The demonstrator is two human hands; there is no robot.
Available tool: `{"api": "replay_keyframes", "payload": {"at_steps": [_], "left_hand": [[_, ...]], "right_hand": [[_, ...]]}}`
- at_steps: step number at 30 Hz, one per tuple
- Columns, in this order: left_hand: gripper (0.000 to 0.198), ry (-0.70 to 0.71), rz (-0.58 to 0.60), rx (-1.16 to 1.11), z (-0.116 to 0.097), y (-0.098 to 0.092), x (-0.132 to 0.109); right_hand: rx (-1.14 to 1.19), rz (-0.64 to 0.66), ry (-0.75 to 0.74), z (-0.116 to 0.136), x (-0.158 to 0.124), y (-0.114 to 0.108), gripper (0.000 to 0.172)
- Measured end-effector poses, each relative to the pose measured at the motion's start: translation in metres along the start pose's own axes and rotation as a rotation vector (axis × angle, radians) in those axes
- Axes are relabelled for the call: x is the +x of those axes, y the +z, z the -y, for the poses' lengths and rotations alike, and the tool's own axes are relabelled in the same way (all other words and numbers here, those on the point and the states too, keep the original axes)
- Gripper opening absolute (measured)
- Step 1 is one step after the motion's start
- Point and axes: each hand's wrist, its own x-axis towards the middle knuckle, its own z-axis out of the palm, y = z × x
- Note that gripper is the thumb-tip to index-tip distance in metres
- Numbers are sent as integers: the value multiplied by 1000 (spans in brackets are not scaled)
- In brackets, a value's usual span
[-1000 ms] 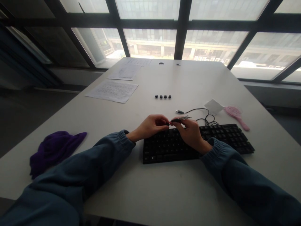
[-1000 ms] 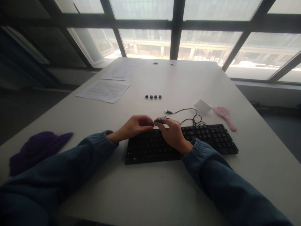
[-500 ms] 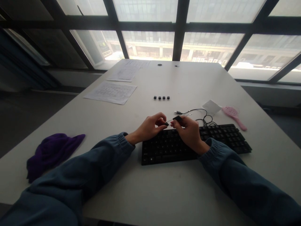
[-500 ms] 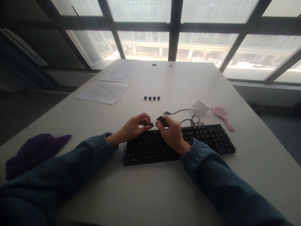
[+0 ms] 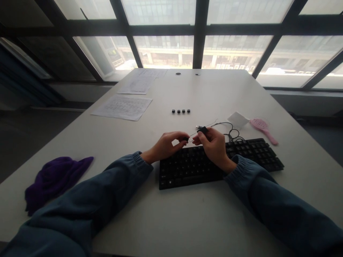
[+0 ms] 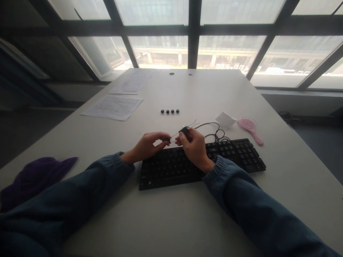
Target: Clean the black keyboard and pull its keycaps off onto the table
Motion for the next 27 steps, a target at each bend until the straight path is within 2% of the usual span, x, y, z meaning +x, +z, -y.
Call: {"api": "replay_keyframes", "payload": {"at_steps": [4,8,12,17,21,27], "left_hand": [[31,-130,-200,-178,10,-5,12],[37,-165,-274,-159,37,-14,50],[32,-147,-181,-27,80,-21,103],[14,39,-64,380,121,-17,155],[11,21,-3,542,138,-5,171],[14,-43,84,601,155,1,173]], "right_hand": [[24,-62,-1,1,1,0,26],[54,-48,-3,-1,2,0,25],[79,-23,1,-2,2,0,26],[70,28,-8,-4,0,1,24],[85,34,1,-6,0,3,23],[54,42,2,-5,-1,3,21]]}}
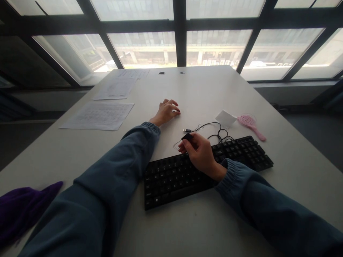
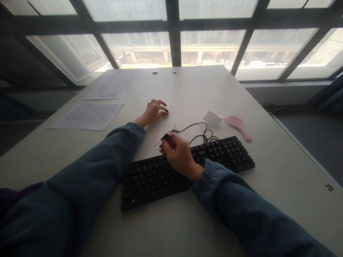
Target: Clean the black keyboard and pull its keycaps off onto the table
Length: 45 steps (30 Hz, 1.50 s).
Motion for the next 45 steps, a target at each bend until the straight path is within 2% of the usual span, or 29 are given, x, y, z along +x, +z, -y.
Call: {"api": "replay_keyframes", "payload": {"at_steps": [5,11,18,25,35,40,45], "left_hand": [[18,1,40,-2,2,-3,1],[35,-47,49,-17,3,-11,-3],[22,-74,49,-34,12,-11,-7],[35,-62,61,-43,7,-12,-5],[25,-42,66,-31,0,-5,-2],[46,-22,31,-43,-9,-22,-11],[37,10,-100,-132,-42,-56,-49]], "right_hand": [[-16,-2,2,2,0,0,24],[-15,1,-7,1,0,-1,22],[-7,-4,1,-3,0,0,23],[-5,-1,3,0,1,-1,23],[-17,5,5,0,1,-1,23],[-30,7,-4,3,0,-2,24],[-47,-8,-40,2,2,-3,22]]}}
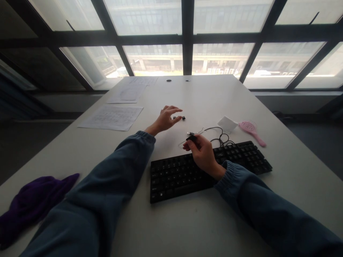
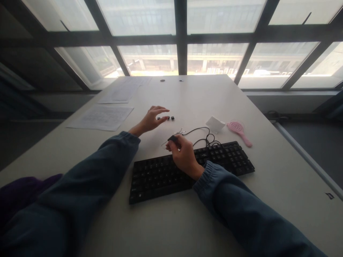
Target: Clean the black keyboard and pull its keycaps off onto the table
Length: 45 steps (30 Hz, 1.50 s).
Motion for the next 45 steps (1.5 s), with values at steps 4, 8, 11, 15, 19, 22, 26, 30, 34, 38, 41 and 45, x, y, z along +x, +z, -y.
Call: {"api": "replay_keyframes", "payload": {"at_steps": [4,8,11,15,19,22,26,30,34,38,41,45], "left_hand": [[22,74,49,-247,-47,-20,-47],[21,66,90,-366,-85,-26,-87],[20,30,56,-357,-97,-24,-103],[14,43,43,-366,-100,-19,-111],[13,97,50,-293,-100,-16,-114],[15,121,78,-175,-99,-16,-114],[15,158,121,-79,-95,-14,-115],[15,171,152,-69,-92,-11,-117],[15,150,187,-81,-90,-10,-118],[14,145,220,-95,-87,-10,-116],[14,137,243,-158,-85,-13,-114],[17,35,250,-269,-92,-17,-118]], "right_hand": [[15,-16,-3,0,4,-1,19],[1,37,-16,5,5,-5,18],[-81,102,-54,7,3,-10,15],[-157,138,-87,4,1,-19,13],[-187,201,-93,4,1,-22,12],[-257,255,-154,9,2,-22,12],[-334,344,-246,15,4,-22,14],[-352,389,-264,14,4,-24,16],[-369,418,-255,11,3,-24,16],[-402,437,-267,11,2,-24,17],[-427,438,-273,12,2,-24,16],[-456,426,-262,9,0,-25,14]]}}
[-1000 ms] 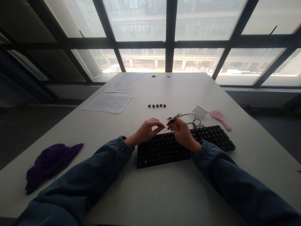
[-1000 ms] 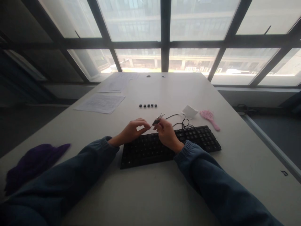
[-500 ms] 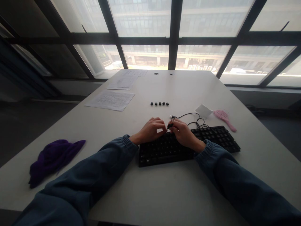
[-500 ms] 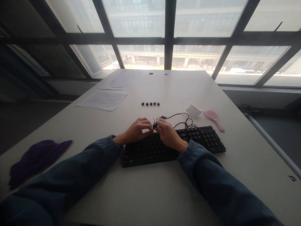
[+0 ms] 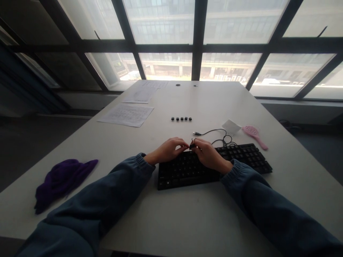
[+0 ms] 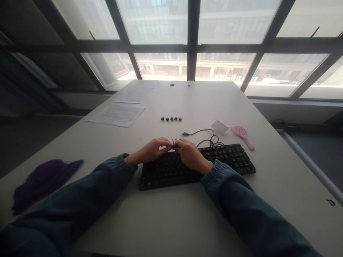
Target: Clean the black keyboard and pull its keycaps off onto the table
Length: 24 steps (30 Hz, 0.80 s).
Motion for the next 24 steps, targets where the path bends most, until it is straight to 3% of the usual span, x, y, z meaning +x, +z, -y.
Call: {"api": "replay_keyframes", "payload": {"at_steps": [5,10,16,20,24], "left_hand": [[22,-105,-25,57,-17,18,-9],[22,-176,-67,69,-14,33,-10],[24,-180,-63,47,-15,30,-9],[27,-215,-38,52,-19,27,-9],[29,-259,-49,-10,-19,24,-8]], "right_hand": [[1,-42,66,-5,-3,3,13],[24,-94,96,-6,-3,4,13],[46,-164,95,-7,-5,4,12],[149,-316,136,-9,-4,2,12],[234,-314,138,-13,-2,3,9]]}}
